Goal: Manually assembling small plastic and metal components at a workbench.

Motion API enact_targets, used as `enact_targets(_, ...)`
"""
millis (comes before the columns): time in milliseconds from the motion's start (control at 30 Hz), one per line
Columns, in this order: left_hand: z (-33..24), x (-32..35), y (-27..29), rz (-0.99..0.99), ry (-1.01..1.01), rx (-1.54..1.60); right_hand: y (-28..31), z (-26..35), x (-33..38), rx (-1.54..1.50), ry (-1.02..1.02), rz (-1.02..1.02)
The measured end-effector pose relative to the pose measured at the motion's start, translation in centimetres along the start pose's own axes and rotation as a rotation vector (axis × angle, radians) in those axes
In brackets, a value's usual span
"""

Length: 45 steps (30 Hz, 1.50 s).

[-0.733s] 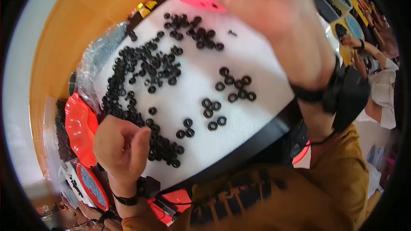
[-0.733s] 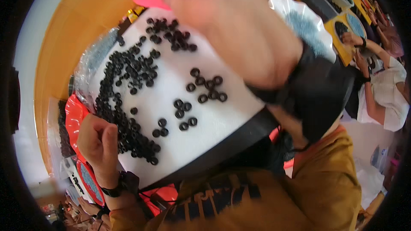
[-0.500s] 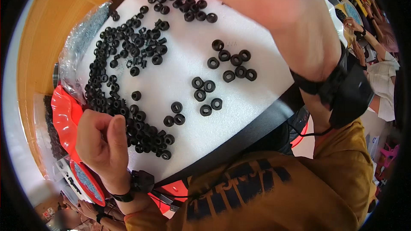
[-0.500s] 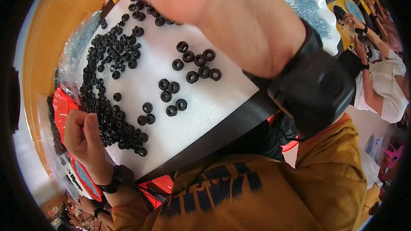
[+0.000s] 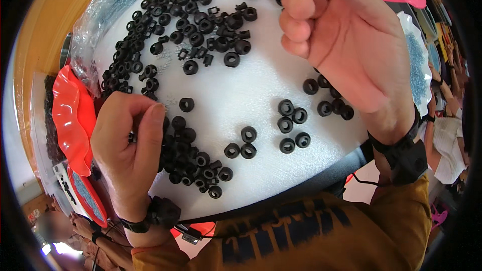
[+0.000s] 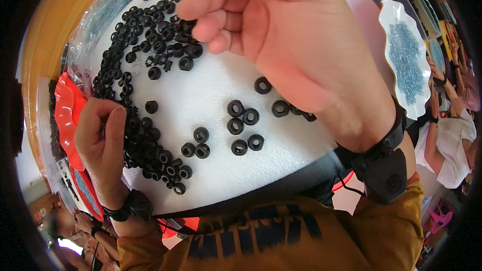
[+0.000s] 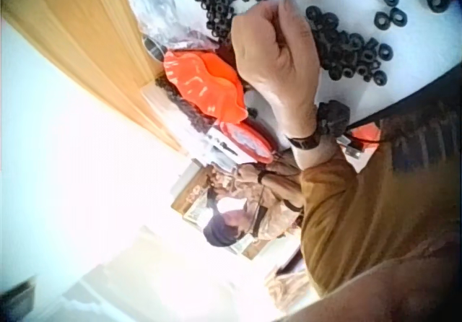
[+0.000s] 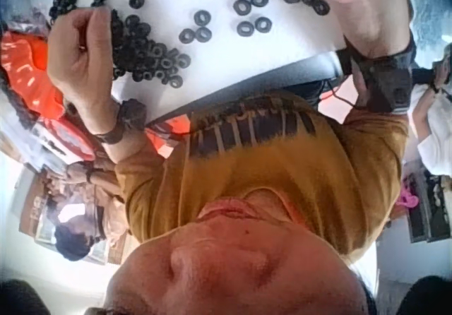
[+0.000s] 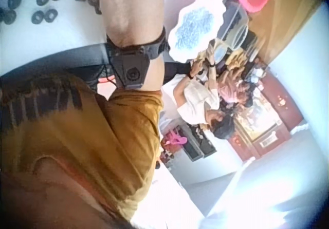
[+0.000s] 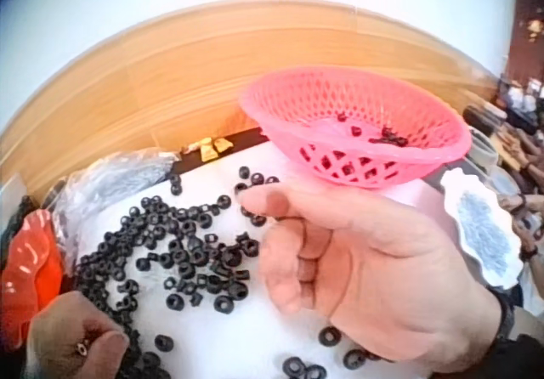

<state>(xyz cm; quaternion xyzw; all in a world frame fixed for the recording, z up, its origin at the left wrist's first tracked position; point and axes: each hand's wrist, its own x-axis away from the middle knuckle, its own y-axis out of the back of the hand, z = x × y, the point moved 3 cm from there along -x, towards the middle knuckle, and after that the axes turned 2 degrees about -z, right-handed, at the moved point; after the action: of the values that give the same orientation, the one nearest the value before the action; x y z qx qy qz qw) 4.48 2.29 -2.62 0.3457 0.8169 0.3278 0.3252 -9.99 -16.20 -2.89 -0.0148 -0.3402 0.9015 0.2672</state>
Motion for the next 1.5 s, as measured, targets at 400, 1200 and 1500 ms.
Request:
enact_targets(400,-1.4,-4.0,-2.3,0.216,-0.243,-0.195,-0.4,-0.2,-0.3,0.083,0.107,-0.083)
enact_targets(1200,-2.9,-2.8,-1.1,0.461,0.389,0.967,-2.1,-1.7,1.1,0.870,0.499,0.381)
enact_targets(1500,-3.2,-2.1,-1.1,0.497,0.442,1.102,-2.0,-1.8,1.1,0.762,0.490,0.446)
